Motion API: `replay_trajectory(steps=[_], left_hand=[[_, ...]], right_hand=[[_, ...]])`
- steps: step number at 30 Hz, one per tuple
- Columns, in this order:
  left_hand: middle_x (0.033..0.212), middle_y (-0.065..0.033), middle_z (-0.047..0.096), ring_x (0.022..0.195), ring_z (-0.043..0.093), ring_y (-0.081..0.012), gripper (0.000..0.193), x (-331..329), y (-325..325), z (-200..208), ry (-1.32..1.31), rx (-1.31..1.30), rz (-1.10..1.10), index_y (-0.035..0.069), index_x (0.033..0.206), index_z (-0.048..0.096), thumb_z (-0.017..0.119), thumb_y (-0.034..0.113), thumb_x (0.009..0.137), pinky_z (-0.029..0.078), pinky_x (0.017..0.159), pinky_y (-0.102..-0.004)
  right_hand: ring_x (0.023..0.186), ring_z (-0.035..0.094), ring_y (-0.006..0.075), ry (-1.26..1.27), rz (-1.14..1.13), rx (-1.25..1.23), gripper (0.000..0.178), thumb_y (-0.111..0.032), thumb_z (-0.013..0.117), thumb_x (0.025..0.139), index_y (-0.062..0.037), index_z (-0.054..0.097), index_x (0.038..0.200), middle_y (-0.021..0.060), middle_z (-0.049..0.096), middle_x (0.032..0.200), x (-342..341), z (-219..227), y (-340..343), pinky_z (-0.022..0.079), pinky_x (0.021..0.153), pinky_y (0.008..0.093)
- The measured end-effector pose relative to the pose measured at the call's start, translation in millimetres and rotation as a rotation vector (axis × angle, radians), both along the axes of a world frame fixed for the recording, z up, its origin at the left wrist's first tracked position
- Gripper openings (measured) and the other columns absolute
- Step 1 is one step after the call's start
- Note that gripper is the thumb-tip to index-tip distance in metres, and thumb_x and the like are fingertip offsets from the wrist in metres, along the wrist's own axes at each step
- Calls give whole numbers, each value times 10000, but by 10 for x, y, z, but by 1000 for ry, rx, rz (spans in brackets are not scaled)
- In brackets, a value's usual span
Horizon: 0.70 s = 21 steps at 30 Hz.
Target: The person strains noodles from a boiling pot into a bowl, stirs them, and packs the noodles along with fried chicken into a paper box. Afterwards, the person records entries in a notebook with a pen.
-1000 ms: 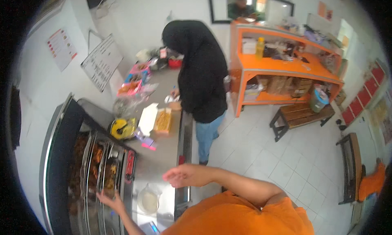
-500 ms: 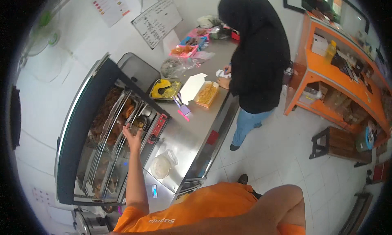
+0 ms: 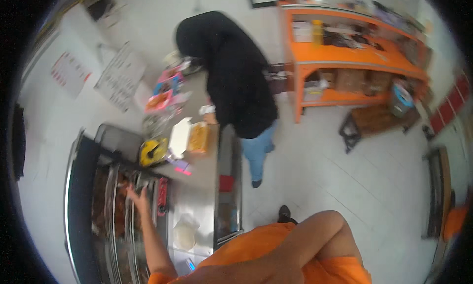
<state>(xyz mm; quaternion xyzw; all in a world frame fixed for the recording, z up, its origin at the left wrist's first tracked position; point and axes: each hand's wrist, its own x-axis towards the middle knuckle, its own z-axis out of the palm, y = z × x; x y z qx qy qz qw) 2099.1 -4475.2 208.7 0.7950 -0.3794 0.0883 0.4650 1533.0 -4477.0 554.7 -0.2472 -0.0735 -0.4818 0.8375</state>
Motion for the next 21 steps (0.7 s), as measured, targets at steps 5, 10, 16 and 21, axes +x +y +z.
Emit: replay_trajectory(steps=[5, 10, 16, 21], left_hand=[[1630, -168, 230, 1520, 165, -342, 805, 262, -263, -182, -1, -32, -43, 31, 1539, 332, 761, 173, 872, 124, 1231, -468], [1654, -158, 190, 1508, 226, -345, 765, 227, -690, -140, 18, -105, -177, 85, 1556, 340, 730, 238, 916, 212, 1208, -473], [1652, -163, 230, 1476, 300, -304, 818, 243, -960, 123, 302, -33, -203, 59, 1575, 302, 726, 314, 923, 238, 1192, -409], [1364, -217, 539, 1233, 535, -300, 588, -522, -1004, -164, -10, -36, -245, -57, 1407, 440, 698, 125, 911, 381, 1087, -379]], right_hand=[[1252, 589, 397, -117, 335, -9, 1152, -831, 381, 847, 210, 487, 1331, 347, 566, 1331, 15, -138, 227, 436, 1121, 418], [1348, 501, 390, -179, 106, -157, 1248, -889, 378, 775, 187, 408, 1408, 345, 472, 1436, -65, -347, 677, 421, 1131, 421], [1334, 516, 386, -26, -131, -360, 1291, -923, 371, 724, 183, 447, 1385, 345, 511, 1398, -764, -195, 1153, 415, 1134, 428], [1378, 469, 375, 158, -201, -414, 1328, -948, 347, 683, 156, 430, 1416, 336, 486, 1430, -1798, 8, 1710, 372, 1164, 442]])
